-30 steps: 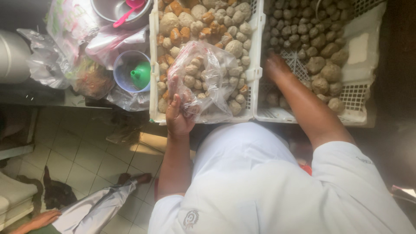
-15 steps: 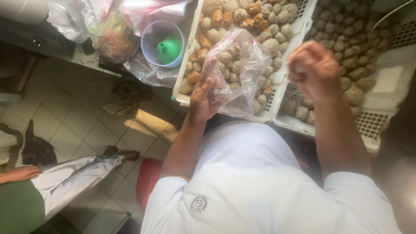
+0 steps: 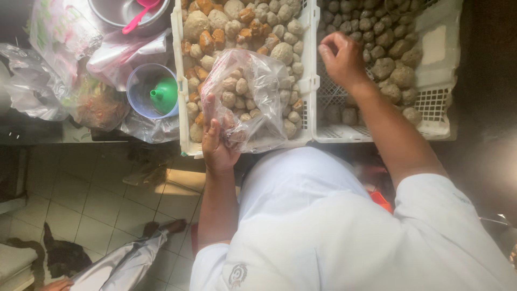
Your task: The person picks round meatballs from a white plastic crate and places them into a clear plastic bag held in the left hand. The task continues with repeated picking and placing until the bag is filled.
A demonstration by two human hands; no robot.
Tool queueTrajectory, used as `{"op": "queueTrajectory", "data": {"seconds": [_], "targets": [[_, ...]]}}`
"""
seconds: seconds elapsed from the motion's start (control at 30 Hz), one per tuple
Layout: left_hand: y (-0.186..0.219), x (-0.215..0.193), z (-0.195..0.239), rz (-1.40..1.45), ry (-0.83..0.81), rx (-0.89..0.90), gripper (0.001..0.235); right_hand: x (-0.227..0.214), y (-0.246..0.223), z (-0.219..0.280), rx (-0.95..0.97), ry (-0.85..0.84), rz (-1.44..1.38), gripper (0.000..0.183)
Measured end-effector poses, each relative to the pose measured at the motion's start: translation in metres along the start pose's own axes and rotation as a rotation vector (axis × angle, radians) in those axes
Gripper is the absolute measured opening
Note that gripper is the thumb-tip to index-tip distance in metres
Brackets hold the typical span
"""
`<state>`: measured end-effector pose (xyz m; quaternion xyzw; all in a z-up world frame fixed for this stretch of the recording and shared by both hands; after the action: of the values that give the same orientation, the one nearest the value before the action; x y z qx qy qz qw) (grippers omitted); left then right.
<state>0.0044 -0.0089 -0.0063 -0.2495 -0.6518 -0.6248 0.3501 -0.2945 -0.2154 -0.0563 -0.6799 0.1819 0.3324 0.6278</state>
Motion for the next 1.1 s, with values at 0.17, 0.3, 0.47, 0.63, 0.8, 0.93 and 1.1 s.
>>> {"op": "queueTrajectory", "data": {"seconds": [0.17, 0.3, 0.47, 0.63, 0.8, 0.93, 1.1], "targets": [[-0.001, 0.002, -0.003, -0.014, 0.014, 0.006, 0.066, 0.042, 0.102, -0.023, -0.209, -0.086, 0.311, 0.037], [-0.002, 0.001, -0.004, -0.021, 0.114, -0.015, 0.068, 0.083, 0.155, -0.027, 0.067, 0.083, -0.047, 0.039], [-0.002, 0.004, -0.001, 0.079, -0.084, 0.063, 0.060, 0.061, 0.150, -0.028, -0.018, -0.201, 0.335, 0.025], [-0.009, -0.005, -0.003, 0.053, 0.148, -0.020, 0.069, -0.011, 0.034, -0.003, 0.152, -0.262, -1.078, 0.006], [0.000, 0.002, -0.004, 0.261, -0.123, 0.013, 0.056, 0.007, -0.127, 0.047, -0.163, -0.941, -1.383, 0.022], [0.002, 0.009, 0.000, 0.020, -0.019, 0.019, 0.066, 0.054, -0.188, 0.057, -0.197, -0.702, -0.769, 0.037], [0.001, 0.006, 0.001, 0.072, -0.010, 0.008, 0.066, 0.022, -0.167, 0.048, -0.295, -0.464, 0.526, 0.040]]}}
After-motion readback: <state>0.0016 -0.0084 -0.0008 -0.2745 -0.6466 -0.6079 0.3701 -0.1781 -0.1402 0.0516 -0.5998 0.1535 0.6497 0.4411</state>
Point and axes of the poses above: each hand's wrist, its own z-axis away from the middle knuckle, its own x-axis out of the palm, y = z × x, the point moved 1 cm from there along -z, towards the middle knuckle, and after that the axes turned 2 degrees about -y, right-handed, at the moved point
